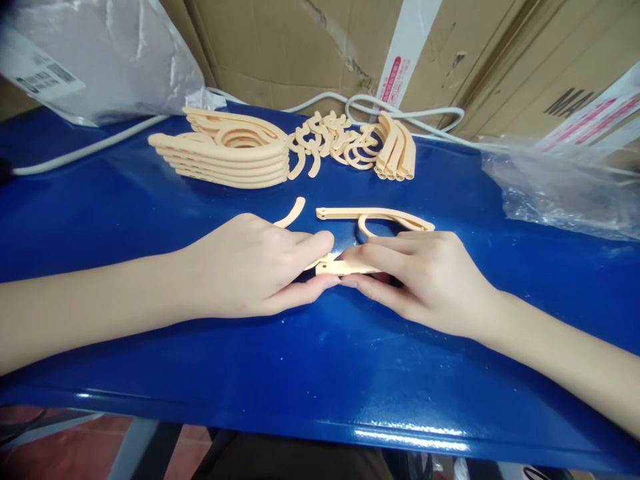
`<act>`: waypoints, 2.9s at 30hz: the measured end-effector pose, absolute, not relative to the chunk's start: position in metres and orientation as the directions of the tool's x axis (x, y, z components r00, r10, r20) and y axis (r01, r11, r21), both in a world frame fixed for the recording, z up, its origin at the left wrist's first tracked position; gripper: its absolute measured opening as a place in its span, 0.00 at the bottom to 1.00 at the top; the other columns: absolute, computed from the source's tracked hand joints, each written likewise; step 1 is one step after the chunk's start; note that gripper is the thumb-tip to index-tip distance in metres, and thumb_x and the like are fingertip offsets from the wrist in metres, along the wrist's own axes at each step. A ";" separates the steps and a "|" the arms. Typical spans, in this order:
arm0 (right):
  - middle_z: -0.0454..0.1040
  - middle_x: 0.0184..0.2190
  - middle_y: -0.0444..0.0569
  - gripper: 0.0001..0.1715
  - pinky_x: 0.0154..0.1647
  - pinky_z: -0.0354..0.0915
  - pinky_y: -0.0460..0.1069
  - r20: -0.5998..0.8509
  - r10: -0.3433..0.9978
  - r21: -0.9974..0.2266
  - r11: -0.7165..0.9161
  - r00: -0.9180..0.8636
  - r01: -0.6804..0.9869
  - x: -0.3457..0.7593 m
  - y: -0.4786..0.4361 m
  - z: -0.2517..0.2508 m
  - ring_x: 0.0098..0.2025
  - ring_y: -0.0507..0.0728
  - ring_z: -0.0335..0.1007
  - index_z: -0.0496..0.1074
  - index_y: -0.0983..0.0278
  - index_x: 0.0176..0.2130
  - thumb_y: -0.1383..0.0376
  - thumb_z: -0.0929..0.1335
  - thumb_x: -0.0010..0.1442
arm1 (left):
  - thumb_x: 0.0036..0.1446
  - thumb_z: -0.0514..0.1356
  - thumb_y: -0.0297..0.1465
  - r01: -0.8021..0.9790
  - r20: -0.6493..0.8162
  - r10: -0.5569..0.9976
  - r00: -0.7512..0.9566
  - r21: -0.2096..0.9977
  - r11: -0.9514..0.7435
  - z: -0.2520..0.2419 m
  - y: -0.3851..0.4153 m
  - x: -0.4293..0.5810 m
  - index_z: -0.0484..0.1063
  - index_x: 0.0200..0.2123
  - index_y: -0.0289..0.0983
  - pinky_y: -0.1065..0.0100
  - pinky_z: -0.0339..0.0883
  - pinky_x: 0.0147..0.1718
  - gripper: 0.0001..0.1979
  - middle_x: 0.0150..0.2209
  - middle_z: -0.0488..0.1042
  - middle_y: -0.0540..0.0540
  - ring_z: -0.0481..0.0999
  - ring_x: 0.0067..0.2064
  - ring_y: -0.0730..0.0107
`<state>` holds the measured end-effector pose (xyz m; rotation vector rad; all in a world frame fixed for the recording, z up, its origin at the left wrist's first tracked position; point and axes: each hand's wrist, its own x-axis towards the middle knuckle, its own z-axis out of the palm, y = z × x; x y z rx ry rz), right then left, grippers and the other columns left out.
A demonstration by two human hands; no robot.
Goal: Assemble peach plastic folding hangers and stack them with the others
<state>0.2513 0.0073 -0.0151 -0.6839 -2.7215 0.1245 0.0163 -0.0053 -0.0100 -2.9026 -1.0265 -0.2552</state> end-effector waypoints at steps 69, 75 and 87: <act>0.80 0.33 0.48 0.12 0.24 0.66 0.46 0.341 0.372 0.078 0.904 -0.863 0.420 0.252 0.006 -0.013 0.28 0.53 0.77 0.70 0.62 0.49 0.63 0.61 0.70 | 0.69 0.49 0.40 0.619 0.211 0.603 0.769 -0.009 -0.785 -0.012 -0.005 0.016 0.69 0.36 0.33 0.67 0.39 0.18 0.17 0.25 0.77 0.47 0.72 0.21 0.66; 0.80 0.38 0.48 0.11 0.28 0.67 0.45 0.348 0.396 0.032 0.901 -0.850 0.433 0.256 0.006 -0.016 0.35 0.53 0.78 0.70 0.60 0.50 0.66 0.63 0.69 | 0.68 0.49 0.41 0.614 0.240 0.597 0.766 0.003 -0.789 -0.014 -0.003 0.015 0.69 0.36 0.34 0.68 0.38 0.18 0.18 0.25 0.77 0.46 0.69 0.20 0.68; 0.80 0.34 0.47 0.11 0.27 0.65 0.45 0.391 0.352 0.071 0.910 -0.851 0.409 0.253 0.007 -0.013 0.33 0.52 0.78 0.71 0.61 0.49 0.65 0.63 0.69 | 0.66 0.51 0.41 0.608 0.247 0.598 0.763 0.043 -0.793 -0.013 -0.004 0.014 0.67 0.34 0.35 0.70 0.39 0.18 0.16 0.22 0.72 0.51 0.65 0.18 0.70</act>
